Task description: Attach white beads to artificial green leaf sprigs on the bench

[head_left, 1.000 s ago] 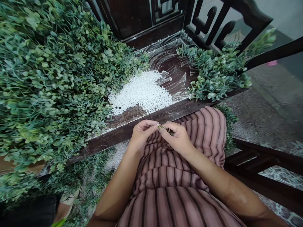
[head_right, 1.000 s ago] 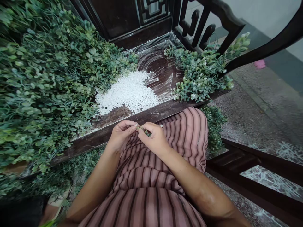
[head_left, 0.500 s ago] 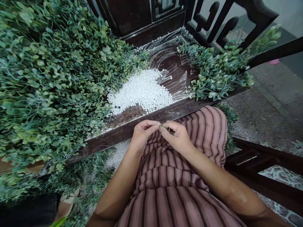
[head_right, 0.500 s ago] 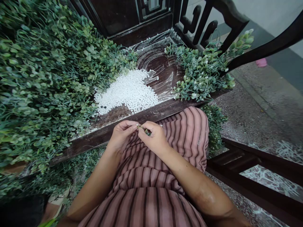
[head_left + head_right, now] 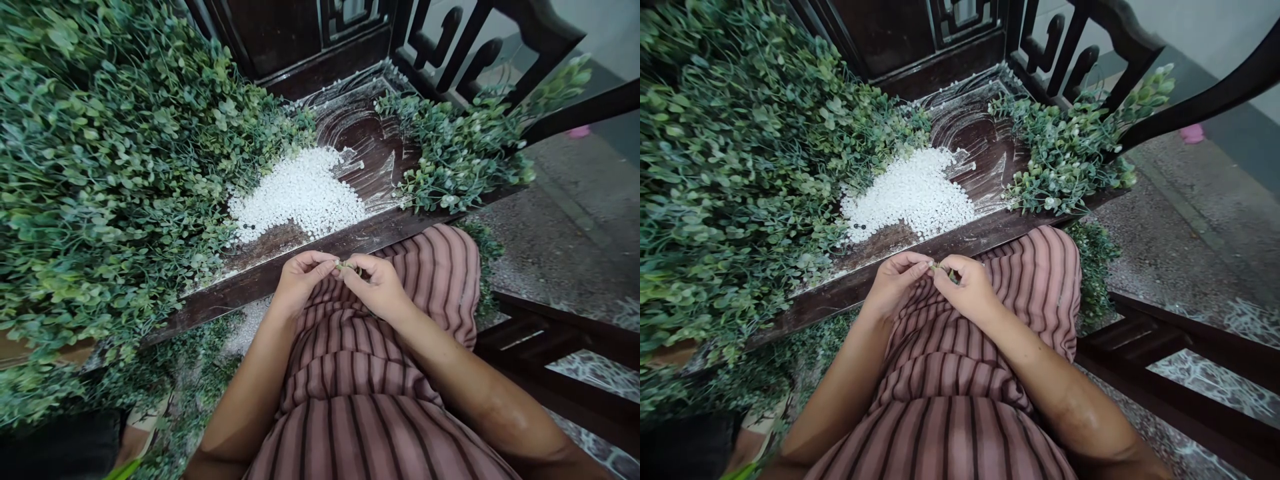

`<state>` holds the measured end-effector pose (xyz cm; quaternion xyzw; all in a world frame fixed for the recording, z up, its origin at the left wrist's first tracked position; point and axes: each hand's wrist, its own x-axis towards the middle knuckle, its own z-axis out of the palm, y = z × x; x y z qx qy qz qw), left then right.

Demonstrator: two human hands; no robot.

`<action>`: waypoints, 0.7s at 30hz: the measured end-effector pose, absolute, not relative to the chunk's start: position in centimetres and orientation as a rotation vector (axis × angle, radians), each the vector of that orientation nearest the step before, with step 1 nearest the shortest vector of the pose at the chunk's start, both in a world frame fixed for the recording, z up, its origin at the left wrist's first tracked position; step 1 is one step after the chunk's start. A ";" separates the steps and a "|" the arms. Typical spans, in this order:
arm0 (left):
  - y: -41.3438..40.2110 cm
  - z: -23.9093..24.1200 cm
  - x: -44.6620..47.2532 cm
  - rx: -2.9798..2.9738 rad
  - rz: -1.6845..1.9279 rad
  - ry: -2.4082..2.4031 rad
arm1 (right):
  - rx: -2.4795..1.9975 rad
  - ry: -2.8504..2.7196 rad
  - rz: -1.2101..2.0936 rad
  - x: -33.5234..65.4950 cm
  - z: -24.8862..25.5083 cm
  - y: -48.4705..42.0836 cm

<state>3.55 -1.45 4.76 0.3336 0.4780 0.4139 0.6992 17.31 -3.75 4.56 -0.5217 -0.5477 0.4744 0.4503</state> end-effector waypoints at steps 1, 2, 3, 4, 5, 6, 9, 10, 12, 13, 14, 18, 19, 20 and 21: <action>-1.4 4.8 3.5 0.742 0.917 1.060 | -1.298 -1.358 1.189 17.3 4.6 -3.7; -1.4 4.8 3.4 0.740 0.909 1.054 | -1.306 -1.359 1.204 17.4 4.6 -3.8; -1.4 4.8 3.4 0.739 0.902 1.050 | -1.312 -1.356 1.218 17.4 4.6 -3.8; -1.4 4.8 3.4 0.740 0.895 1.048 | -1.314 -1.352 1.229 17.4 4.5 -3.8; -1.4 4.8 3.4 0.741 0.887 1.049 | -1.312 -1.347 1.237 17.4 4.5 -3.8; -1.4 4.7 3.4 0.742 0.883 1.052 | -1.309 -1.344 1.240 17.4 4.5 -3.9; -1.5 4.6 3.5 0.733 0.884 1.068 | -1.301 -1.351 1.235 17.4 4.4 -3.9; -1.5 4.5 3.5 0.727 0.888 1.075 | -1.300 -1.357 1.233 17.4 4.4 -3.9; -1.5 4.4 3.6 0.728 0.898 1.094 | -1.307 -1.372 1.225 17.5 4.4 -4.0; -1.5 4.4 3.7 0.737 0.904 1.104 | -1.316 -1.380 1.216 17.5 4.4 -4.0; -1.5 4.4 3.7 0.749 0.911 1.112 | -1.325 -1.388 1.203 17.5 4.3 -4.0; -1.6 4.4 4.0 0.753 0.919 1.109 | -1.331 -1.413 1.182 17.1 3.9 -4.0; -1.7 4.4 4.2 0.736 0.916 1.102 | -1.321 -1.419 1.186 17.0 3.9 -3.9; -1.7 4.5 4.3 0.720 0.911 1.095 | -1.307 -1.430 1.185 17.1 4.0 -3.8; -1.7 4.6 4.4 0.714 0.907 1.090 | -1.298 -1.452 1.174 17.5 4.2 -3.6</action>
